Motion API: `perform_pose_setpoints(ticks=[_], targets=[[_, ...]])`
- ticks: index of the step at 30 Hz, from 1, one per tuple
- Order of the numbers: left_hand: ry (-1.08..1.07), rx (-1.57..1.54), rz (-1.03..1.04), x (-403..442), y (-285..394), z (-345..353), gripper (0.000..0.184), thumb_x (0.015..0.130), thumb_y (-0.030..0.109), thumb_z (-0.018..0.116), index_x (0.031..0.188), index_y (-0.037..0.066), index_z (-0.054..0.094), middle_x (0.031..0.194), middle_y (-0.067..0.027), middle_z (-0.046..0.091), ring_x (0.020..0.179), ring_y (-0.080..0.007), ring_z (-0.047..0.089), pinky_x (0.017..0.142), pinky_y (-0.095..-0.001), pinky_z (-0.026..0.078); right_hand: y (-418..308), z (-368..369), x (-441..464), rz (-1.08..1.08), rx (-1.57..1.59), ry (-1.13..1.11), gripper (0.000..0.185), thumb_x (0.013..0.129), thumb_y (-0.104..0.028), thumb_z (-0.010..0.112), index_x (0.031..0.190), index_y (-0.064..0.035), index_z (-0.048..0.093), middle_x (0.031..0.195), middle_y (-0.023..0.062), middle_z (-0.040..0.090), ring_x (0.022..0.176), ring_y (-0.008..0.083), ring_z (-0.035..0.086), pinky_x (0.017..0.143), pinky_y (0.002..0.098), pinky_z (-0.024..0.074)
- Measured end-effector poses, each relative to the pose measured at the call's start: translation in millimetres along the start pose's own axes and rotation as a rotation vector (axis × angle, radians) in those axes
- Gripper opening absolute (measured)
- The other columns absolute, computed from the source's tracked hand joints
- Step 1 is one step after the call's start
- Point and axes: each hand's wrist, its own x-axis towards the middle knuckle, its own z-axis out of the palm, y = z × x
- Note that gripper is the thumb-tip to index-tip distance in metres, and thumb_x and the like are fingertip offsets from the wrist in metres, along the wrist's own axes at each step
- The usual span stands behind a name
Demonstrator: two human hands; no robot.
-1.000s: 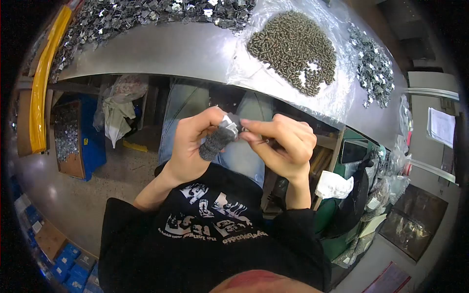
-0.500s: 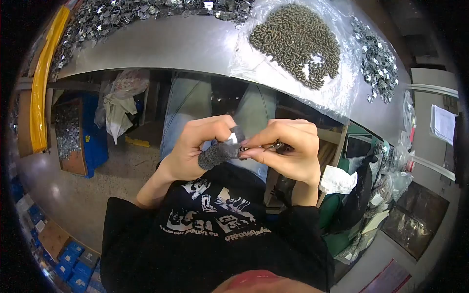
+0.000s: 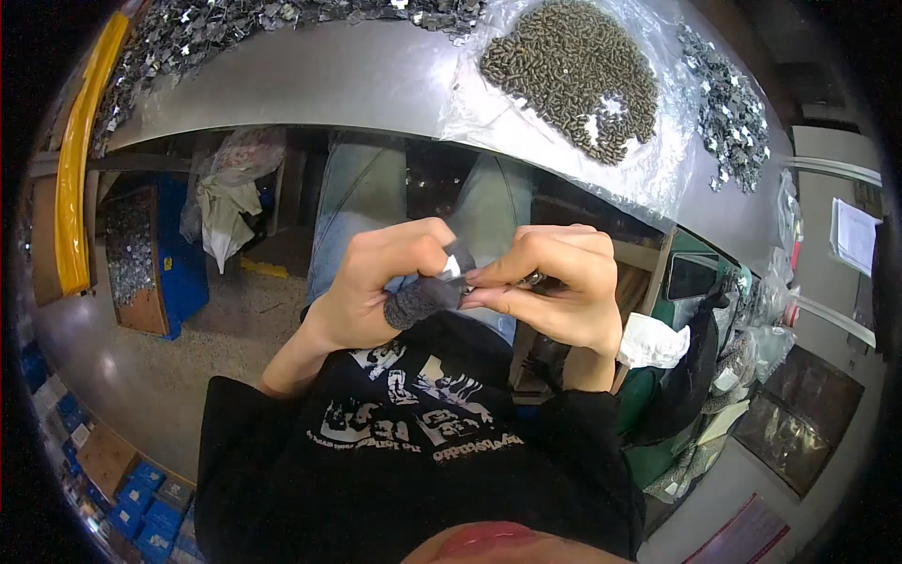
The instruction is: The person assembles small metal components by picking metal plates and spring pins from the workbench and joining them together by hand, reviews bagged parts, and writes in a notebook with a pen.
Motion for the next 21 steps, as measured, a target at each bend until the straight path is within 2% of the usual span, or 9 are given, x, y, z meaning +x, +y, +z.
perform_pose_setpoints(ticks=[1,4,8,11,14,17,19,20,21], targets=[[0.005,0.011,0.011,0,0,1,0.018,0.092,0.013,0.074,0.088,0.001,0.061,0.084,-0.0098,0.060,0.071,-0.0221,0.055,0.061,-0.0314,0.041,1,2,0,-0.008,-0.010,0.025,0.024,0.066,-0.004,0.092,0.076,-0.0007,0.070,0.073,0.0078,0.074,0.059,0.0142,0.066,0.054,0.0259,0.0490],[-0.051,-0.042,0.015,0,2,-1,0.020,0.093,0.013,0.073,0.085,0.001,0.059,0.084,-0.0109,0.059,0.070,-0.0241,0.055,0.061,-0.0319,0.041,-1,0,-4,0.049,-0.056,0.003,0.030,0.073,-0.004,0.089,0.087,-0.0001,0.063,0.077,0.0067,0.070,0.061,0.0116,0.062,0.058,0.0253,0.0480],[-0.041,-0.143,0.041,1,-2,-2,0.024,0.093,0.015,0.073,0.083,0.001,0.057,0.083,-0.0104,0.059,0.068,-0.0230,0.054,0.060,-0.0323,0.041,3,11,-11,0.029,0.064,0.026,0.031,0.087,-0.001,0.072,0.111,0.0008,0.052,0.080,0.0097,0.069,0.068,0.0214,0.072,0.062,0.0300,0.0526],[0.009,-0.115,0.036,0,-5,-1,0.026,0.093,0.017,0.074,0.082,0.002,0.056,0.082,-0.0095,0.058,0.067,-0.0218,0.054,0.059,-0.0320,0.041,0,11,-8,0.032,-0.006,-0.021,0.029,0.087,0.000,0.071,0.108,0.0012,0.052,0.082,0.0121,0.071,0.072,0.0252,0.075,0.064,0.0317,0.0538],[0.047,-0.059,0.033,0,-3,0,0.026,0.093,0.017,0.074,0.081,0.002,0.056,0.081,-0.0089,0.058,0.067,-0.0207,0.053,0.059,-0.0319,0.040,5,15,-12,0.030,0.036,0.019,0.029,0.083,0.001,0.072,0.105,0.0016,0.052,0.085,0.0097,0.066,0.066,0.0125,0.063,0.064,0.0250,0.0473],[0.055,0.050,0.034,1,-1,-2,0.026,0.094,0.017,0.073,0.082,0.002,0.055,0.082,-0.0085,0.057,0.068,-0.0201,0.054,0.060,-0.0323,0.041,5,14,-11,0.031,-0.014,0.006,0.028,0.084,0.001,0.071,0.105,0.0017,0.052,0.083,0.0085,0.066,0.068,0.0119,0.064,0.065,0.0249,0.0473],[0.031,0.174,0.034,1,2,-3,0.026,0.094,0.016,0.072,0.082,0.002,0.055,0.082,-0.0084,0.057,0.068,-0.0203,0.055,0.060,-0.0322,0.043,1,13,-9,0.074,-0.008,0.015,0.027,0.084,0.002,0.070,0.106,-0.0002,0.054,0.080,0.0102,0.069,0.066,0.0211,0.070,0.061,0.0302,0.0515],[-0.013,0.074,-0.033,3,4,-3,0.024,0.095,0.017,0.071,0.084,0.001,0.057,0.082,-0.0081,0.058,0.068,-0.0192,0.056,0.061,-0.0319,0.044,0,13,-8,0.096,-0.004,0.019,0.027,0.084,0.003,0.069,0.106,-0.0011,0.055,0.079,0.0110,0.071,0.066,0.0257,0.073,0.060,0.0328,0.0536],[-0.056,-0.026,-0.101,7,7,-2,0.022,0.096,0.017,0.071,0.086,0.000,0.059,0.081,-0.0077,0.059,0.068,-0.0182,0.056,0.061,-0.0317,0.045,2,13,-7,-0.019,-0.101,0.069,0.029,0.080,0.002,0.069,0.105,-0.0006,0.054,0.077,0.0102,0.069,0.061,0.0230,0.068,0.057,0.0311,0.0510]])
